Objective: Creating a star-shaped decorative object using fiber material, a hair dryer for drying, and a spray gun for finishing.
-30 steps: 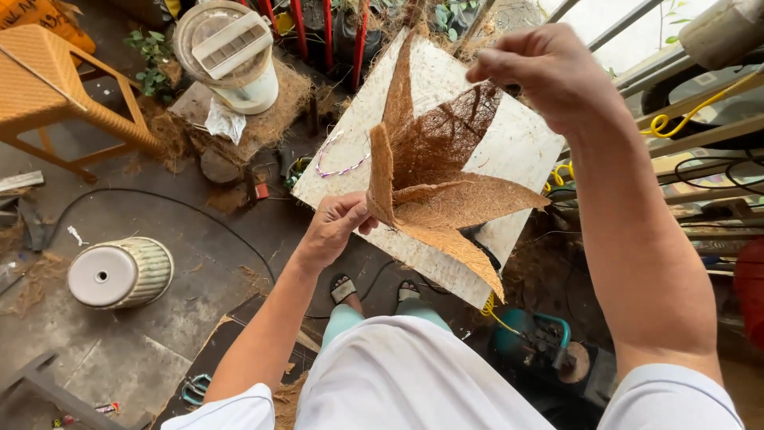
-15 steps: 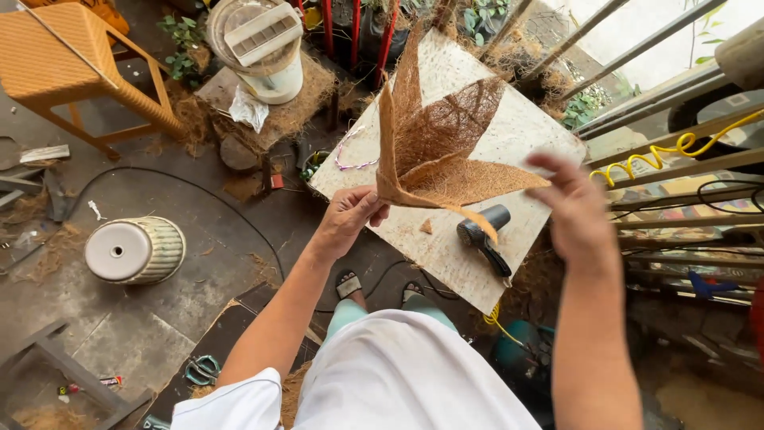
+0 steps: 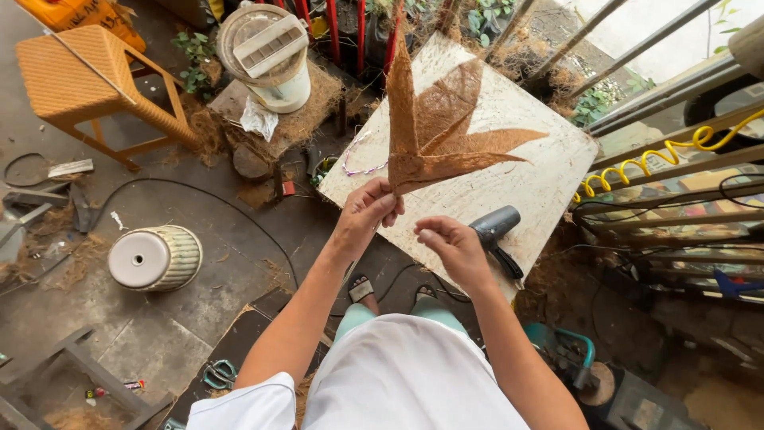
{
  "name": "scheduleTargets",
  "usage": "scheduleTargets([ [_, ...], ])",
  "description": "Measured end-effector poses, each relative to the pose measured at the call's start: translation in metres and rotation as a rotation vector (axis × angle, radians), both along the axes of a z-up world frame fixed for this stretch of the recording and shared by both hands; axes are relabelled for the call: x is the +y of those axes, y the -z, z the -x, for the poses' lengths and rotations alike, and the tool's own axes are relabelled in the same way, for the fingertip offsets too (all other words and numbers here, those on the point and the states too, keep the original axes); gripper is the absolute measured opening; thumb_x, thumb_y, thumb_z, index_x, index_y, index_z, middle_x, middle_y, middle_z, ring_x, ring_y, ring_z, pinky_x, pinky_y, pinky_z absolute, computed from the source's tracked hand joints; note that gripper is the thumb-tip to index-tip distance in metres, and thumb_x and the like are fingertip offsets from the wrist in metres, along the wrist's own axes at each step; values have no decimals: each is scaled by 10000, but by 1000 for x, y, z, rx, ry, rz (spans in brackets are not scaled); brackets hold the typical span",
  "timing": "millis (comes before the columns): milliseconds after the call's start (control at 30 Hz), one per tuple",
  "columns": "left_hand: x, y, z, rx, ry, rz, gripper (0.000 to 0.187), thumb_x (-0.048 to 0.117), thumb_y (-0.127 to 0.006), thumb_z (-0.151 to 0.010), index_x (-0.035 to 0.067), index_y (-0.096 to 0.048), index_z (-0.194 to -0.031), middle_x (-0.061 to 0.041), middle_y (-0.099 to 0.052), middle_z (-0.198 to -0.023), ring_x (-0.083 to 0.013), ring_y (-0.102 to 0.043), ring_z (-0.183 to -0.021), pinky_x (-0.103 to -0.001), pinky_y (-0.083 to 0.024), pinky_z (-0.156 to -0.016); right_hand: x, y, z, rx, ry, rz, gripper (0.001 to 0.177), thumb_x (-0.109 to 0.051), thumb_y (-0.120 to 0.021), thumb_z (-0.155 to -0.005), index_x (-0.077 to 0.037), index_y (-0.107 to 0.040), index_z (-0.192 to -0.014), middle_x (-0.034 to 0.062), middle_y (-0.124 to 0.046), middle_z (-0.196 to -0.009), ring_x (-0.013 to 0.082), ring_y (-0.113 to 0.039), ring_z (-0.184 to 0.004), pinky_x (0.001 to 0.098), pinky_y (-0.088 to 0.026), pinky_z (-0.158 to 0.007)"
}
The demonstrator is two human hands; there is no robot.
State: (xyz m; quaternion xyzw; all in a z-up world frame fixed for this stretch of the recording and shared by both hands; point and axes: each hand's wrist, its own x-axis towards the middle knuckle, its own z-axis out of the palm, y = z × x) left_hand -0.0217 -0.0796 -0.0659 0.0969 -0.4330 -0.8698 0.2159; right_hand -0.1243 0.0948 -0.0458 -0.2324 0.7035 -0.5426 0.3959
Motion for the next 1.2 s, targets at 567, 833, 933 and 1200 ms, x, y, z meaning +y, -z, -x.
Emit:
scheduleTargets([
  [567, -9, -33, -38, 68, -91, 541, 224, 223, -596, -1004, 33, -669, -911, -29, -576, -757, -118, -465, -618, -248, -384, -546, -5, -267, 54, 1301, -581, 229, 258, 136, -618, -925, 64, -683, -1164, 280, -661, -1168, 303, -684, -978, 377, -605, -920],
  [833, -6, -40, -47, 110, -61, 511, 228, 237, -607, -999, 25, -684, -972, -40, -617, -788, -118, -479, -609, -240, -400, -525, -26, -232, 57, 1539, -923, 173, 376, -23, -557, -941, -74, -579, -1313, 150, -673, -1195, 292, -672, -1022, 400, -564, -789],
  [933, -7, -44, -49, 137, -50, 533, 253, 271, -601, -1002, 33, -683, -982, -22, -577, -755, -130, -460, -624, -269, -384, -558, -27, -227, 59, 1600, -909, 188, 253, -8, -630, -909, -23, -623, -1162, 144, -690, -1002, 281, -667, -826, 378, -560, -620],
  [1200, -7, -32, -63, 156, 60, 352, 254, 248, -642, -995, 28, -706, -1104, -49, -603, -857, -105, -447, -637, -250, -348, -528, -33, -245, 43, 1556, -945, 308, 35, -24, -546, -1000, 3, -568, -999, 60, -504, -729, 235, -473, -581, 377, -405, -484],
])
